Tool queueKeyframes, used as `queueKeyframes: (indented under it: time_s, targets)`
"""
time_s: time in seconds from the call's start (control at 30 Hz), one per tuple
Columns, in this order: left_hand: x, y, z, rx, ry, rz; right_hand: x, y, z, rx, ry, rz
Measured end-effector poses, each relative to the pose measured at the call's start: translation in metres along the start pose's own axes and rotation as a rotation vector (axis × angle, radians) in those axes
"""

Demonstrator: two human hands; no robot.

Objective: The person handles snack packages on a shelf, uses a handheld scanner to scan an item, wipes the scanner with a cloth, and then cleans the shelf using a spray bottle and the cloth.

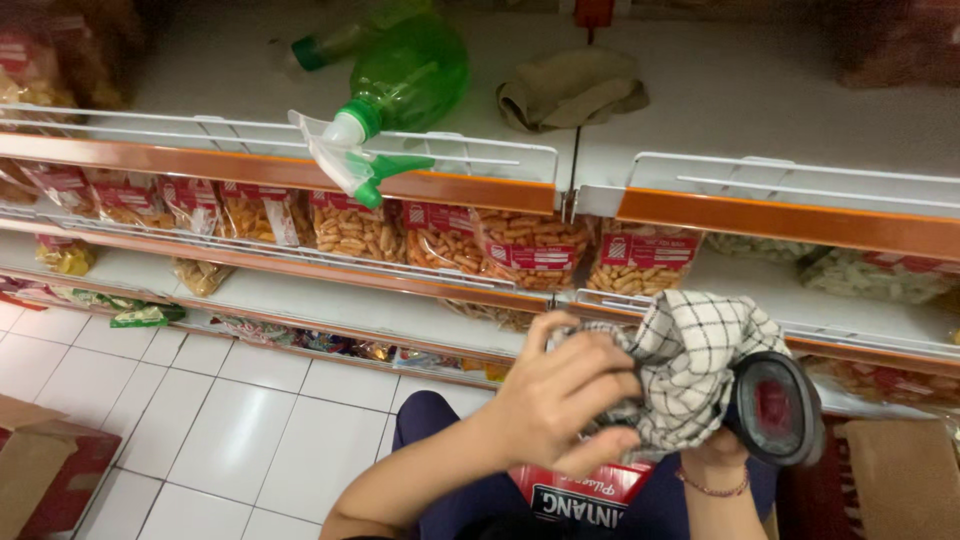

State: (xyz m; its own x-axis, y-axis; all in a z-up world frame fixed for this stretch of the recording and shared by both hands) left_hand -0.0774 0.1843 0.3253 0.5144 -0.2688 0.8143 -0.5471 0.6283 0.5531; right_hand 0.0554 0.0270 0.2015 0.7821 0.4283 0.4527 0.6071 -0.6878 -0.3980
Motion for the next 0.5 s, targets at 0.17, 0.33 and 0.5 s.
queueKeyframes:
  time_s: [0.17, 0.33, 0.5]
  targets:
    - [0.019, 0.036, -0.048, 0.497, 0.13, 0.169, -0.007, 0.005, 0.004, 0.022, -0.027, 0.025]
    - [0.047, 0.053, -0.102, 0.883, 0.273, 0.172, -0.011, 0.008, 0.009, 0.035, -0.059, 0.043]
    - [0.07, 0.052, -0.149, 0.925, 0.455, 0.045, -0.01, 0.011, 0.015, 0.042, -0.08, 0.06]
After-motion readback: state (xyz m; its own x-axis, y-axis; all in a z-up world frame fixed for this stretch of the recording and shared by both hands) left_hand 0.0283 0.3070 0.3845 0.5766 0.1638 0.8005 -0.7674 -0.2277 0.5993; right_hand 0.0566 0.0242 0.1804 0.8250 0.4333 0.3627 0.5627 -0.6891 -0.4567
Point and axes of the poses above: each hand's wrist, its own x-axis towards the middle knuckle, its own y-axis out of the back of the hand, z = x × y, the point moved 6 cm from there along x, towards the middle knuckle, and after that the axes turned 9 degrees about -y, right-handed, at the moved point
